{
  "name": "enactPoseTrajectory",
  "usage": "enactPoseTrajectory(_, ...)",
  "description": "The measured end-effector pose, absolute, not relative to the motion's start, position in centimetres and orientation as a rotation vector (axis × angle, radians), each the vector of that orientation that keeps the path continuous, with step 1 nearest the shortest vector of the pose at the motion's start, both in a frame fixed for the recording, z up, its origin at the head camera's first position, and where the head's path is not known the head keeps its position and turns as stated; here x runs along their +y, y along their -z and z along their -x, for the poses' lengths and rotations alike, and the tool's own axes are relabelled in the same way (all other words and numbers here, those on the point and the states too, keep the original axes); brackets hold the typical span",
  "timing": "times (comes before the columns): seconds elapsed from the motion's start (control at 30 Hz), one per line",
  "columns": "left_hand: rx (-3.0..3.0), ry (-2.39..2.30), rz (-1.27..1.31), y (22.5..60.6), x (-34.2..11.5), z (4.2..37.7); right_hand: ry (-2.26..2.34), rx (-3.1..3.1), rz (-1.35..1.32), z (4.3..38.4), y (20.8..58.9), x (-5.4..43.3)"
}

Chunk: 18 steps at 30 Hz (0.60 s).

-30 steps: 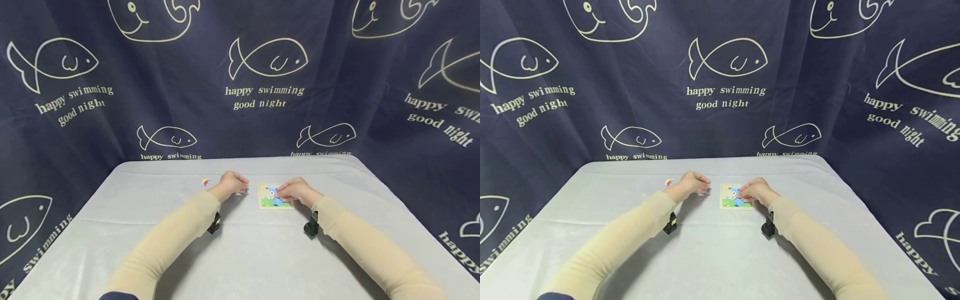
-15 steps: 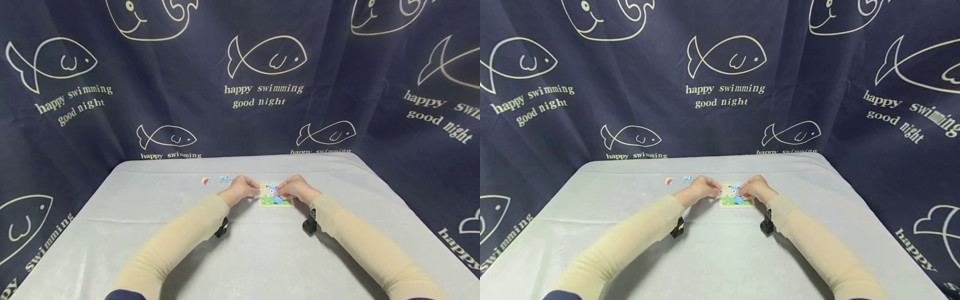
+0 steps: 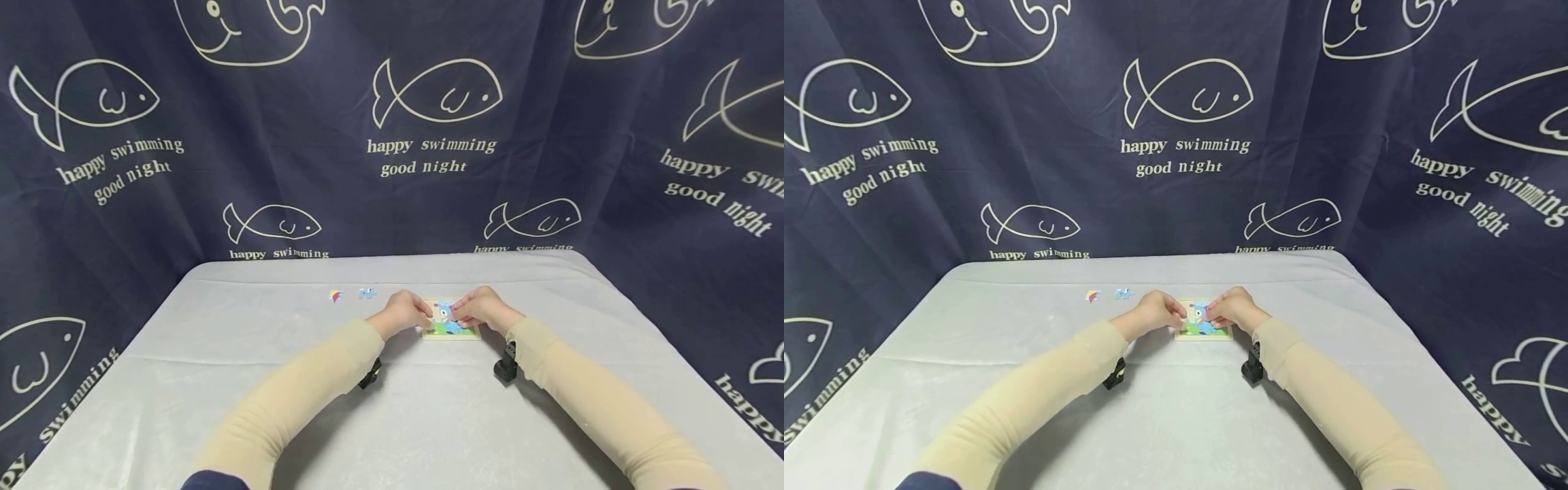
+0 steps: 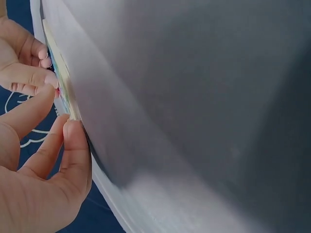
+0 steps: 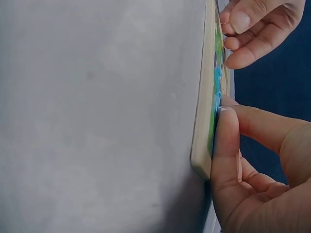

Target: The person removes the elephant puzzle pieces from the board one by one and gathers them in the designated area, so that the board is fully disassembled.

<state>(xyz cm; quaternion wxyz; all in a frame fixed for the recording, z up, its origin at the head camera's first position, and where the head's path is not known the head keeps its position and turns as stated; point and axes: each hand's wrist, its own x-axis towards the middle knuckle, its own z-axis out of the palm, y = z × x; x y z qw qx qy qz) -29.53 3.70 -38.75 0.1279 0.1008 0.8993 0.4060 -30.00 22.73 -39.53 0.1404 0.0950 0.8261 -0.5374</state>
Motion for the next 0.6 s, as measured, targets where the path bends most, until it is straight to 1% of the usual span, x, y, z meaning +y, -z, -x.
enactPoseTrajectory(0.17,2.649,-1.114,-0.378,38.71,3.84,29.32,1.561,2.387,-0.278,30.05,39.62,22.76)
enactPoseTrajectory(0.6,2.665,-1.075,-0.438,38.6,3.98,29.17,1.563,2.415,-0.263,29.99,39.73,22.76)
